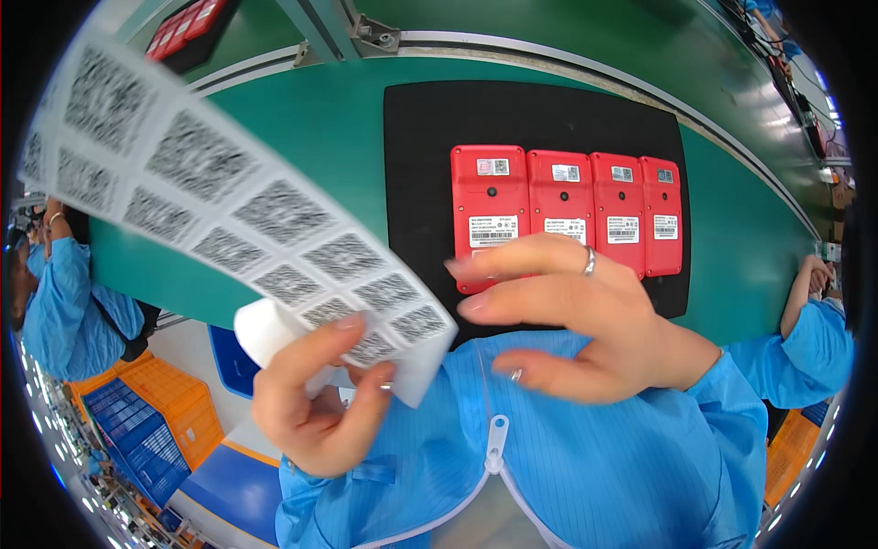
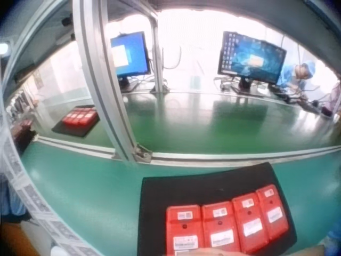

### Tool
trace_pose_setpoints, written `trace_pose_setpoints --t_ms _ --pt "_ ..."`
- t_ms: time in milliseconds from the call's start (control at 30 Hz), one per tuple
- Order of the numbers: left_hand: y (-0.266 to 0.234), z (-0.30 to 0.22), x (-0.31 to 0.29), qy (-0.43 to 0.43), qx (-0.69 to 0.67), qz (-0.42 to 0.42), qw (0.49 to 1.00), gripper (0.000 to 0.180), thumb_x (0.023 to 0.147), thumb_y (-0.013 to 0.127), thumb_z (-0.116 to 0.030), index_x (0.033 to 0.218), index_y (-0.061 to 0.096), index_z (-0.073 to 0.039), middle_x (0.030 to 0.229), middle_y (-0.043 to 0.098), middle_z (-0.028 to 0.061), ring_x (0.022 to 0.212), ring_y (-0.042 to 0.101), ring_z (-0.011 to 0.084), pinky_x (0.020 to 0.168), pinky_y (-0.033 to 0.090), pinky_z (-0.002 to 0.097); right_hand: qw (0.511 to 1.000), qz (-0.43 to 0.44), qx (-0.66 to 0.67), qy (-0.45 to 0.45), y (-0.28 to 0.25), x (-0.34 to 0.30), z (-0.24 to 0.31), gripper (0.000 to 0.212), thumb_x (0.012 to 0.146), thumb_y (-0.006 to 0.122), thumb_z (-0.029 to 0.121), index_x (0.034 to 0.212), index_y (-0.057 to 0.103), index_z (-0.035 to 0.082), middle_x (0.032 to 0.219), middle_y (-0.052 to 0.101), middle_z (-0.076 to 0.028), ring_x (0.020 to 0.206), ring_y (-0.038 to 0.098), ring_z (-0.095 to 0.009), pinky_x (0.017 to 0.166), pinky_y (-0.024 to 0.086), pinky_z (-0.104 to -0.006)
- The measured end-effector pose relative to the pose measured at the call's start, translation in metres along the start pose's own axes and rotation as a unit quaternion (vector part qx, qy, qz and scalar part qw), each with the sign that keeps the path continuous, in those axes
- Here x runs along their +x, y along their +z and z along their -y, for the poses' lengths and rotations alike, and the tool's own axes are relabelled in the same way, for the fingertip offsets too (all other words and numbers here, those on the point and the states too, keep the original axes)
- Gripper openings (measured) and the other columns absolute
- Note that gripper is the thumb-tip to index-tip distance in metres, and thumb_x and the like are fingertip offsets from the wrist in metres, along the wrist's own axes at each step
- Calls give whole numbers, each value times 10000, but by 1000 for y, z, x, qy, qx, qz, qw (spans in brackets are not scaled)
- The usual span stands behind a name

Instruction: The person applies identification labels and warranty seals to the backs of red electronic devices by hand, peeling stickers from a label sheet and pressing them onto the devices.

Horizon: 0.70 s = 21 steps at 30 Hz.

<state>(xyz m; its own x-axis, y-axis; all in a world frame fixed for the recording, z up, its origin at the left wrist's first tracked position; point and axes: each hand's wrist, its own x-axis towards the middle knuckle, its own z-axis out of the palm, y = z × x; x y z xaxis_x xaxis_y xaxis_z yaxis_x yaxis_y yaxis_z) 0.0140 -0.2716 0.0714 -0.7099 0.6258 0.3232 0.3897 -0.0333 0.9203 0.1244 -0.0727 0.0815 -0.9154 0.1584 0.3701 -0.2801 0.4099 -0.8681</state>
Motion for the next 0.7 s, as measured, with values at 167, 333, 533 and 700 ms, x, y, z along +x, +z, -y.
trace_pose_setpoints --t_ms 167,333,533,700 --pt "24 -16 4 27 19 9 999 391 678 671 127 1048 571 49 936 651 204 729 639 163 583 498 243 998 -25 63 -17 14 2 3 397 651 686 -93 1037 626 -19 937 611 -145 800 609 -230 650 501 -317" --pt "23 -21 -2 47 145 38 988 256 645 670 131 853 645 -17 723 639 125 624 632 197 524 463 245 997 -65 39 10 14 -11 3 293 686 642 -103 958 642 6 835 546 -110 676 543 -207 569 436 -296" --pt "29 -28 12 40 42 112 992 173 670 736 22 815 649 -17 642 602 84 514 540 148 472 409 249 990 -80 112 19 3 -22 -3 177 690 690 -58 851 657 9 797 498 -73 665 513 -170 549 406 -269" --pt "31 -23 11 40 59 122 990 217 652 803 -94 749 624 -20 625 594 88 515 537 155 467 396 240 996 -64 62 4 -12 -24 3 184 687 757 30 833 647 13 837 499 -76 667 514 -159 553 413 -263"
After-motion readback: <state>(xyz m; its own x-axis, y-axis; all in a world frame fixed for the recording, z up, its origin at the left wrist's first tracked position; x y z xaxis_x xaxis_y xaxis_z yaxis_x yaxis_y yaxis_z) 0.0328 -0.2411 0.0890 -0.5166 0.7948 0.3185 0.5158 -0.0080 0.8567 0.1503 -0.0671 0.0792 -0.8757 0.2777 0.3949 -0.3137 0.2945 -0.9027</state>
